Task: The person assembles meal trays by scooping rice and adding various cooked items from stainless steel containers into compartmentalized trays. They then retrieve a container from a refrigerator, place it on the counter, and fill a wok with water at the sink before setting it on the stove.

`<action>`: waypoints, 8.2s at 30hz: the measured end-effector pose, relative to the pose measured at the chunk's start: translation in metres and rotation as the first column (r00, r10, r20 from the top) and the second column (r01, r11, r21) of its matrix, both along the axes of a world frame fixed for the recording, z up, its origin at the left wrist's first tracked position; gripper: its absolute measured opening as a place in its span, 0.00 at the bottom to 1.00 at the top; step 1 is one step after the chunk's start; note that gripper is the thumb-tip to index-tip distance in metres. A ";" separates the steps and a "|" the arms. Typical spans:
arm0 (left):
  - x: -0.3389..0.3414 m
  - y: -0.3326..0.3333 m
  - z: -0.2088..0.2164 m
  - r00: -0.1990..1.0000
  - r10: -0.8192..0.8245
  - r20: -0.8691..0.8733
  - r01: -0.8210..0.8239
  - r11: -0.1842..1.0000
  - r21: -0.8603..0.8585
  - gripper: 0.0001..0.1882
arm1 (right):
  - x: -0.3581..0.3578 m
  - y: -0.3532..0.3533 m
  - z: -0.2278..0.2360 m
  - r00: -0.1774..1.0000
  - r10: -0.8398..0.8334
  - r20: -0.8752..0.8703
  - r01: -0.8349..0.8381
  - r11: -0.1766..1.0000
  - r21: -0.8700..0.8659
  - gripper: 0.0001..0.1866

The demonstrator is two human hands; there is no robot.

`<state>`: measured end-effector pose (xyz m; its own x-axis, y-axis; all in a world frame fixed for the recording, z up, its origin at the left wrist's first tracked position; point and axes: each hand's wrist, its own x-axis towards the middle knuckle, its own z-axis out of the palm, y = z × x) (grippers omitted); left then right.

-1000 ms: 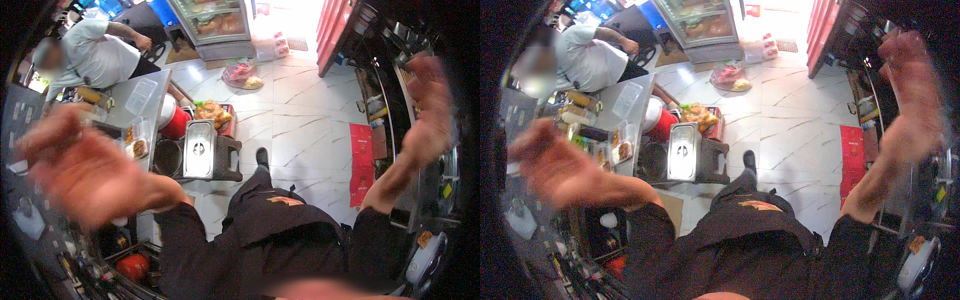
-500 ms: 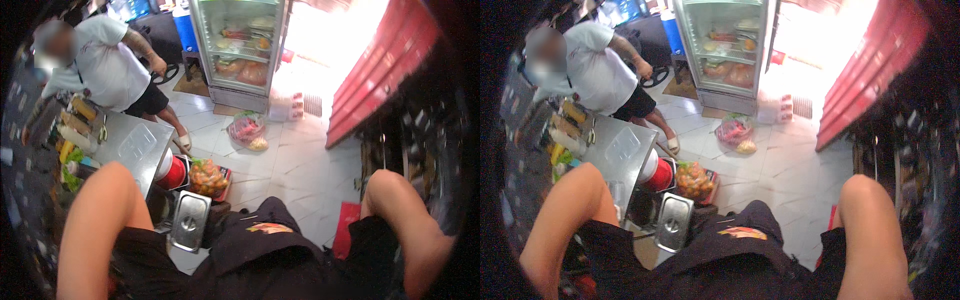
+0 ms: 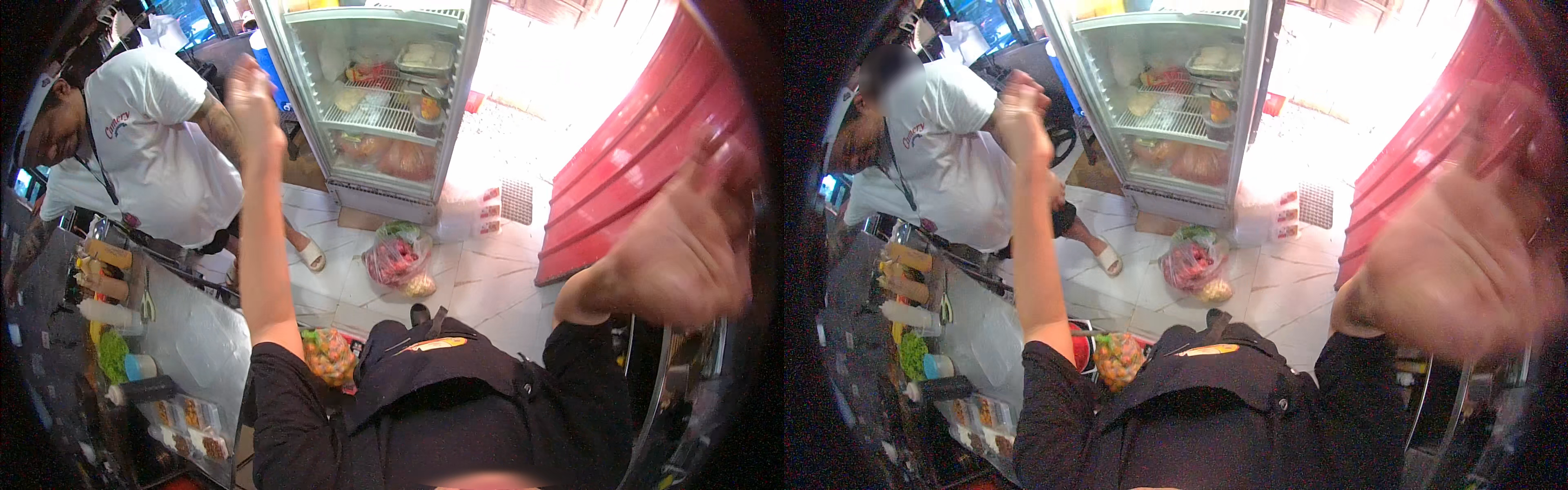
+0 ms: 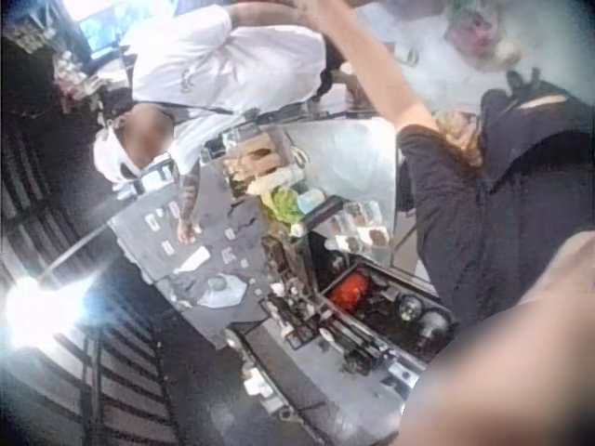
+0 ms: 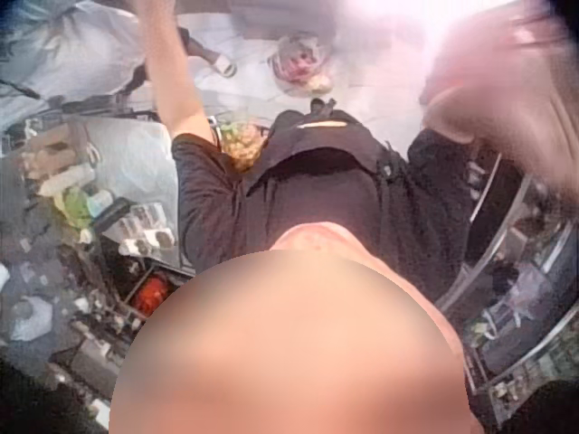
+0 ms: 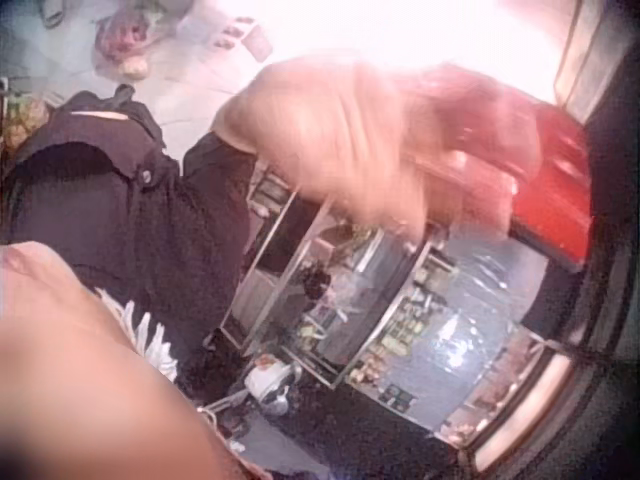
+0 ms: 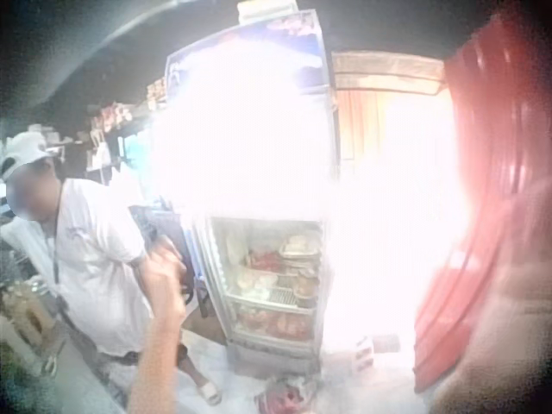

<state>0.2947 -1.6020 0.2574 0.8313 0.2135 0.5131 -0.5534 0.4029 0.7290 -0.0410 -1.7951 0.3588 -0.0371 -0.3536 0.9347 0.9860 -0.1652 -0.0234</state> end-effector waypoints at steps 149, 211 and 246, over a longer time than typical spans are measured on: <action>-0.469 0.180 -0.362 0.473 0.127 -0.872 0.204 0.947 0.249 0.21 | -0.076 0.016 -0.540 -0.227 -0.894 -0.386 -0.851 0.375 -0.368 0.22; 0.507 0.158 -0.106 0.412 -0.902 -0.132 0.598 0.158 0.786 0.12 | 0.546 0.260 -0.554 -0.655 0.254 -0.712 0.437 0.896 -0.083 0.31; 0.563 -0.420 -0.235 0.560 -0.582 -0.590 0.823 0.307 0.478 0.24 | 0.521 0.097 -0.485 -0.334 0.186 -0.924 0.858 0.466 -0.216 0.18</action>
<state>0.8579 -2.0221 0.0226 0.5913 -0.8046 -0.0540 -0.0489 -0.1026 0.9935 0.4803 -1.6986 -0.1261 0.0739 -0.9802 -0.1837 -0.4800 0.1265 -0.8681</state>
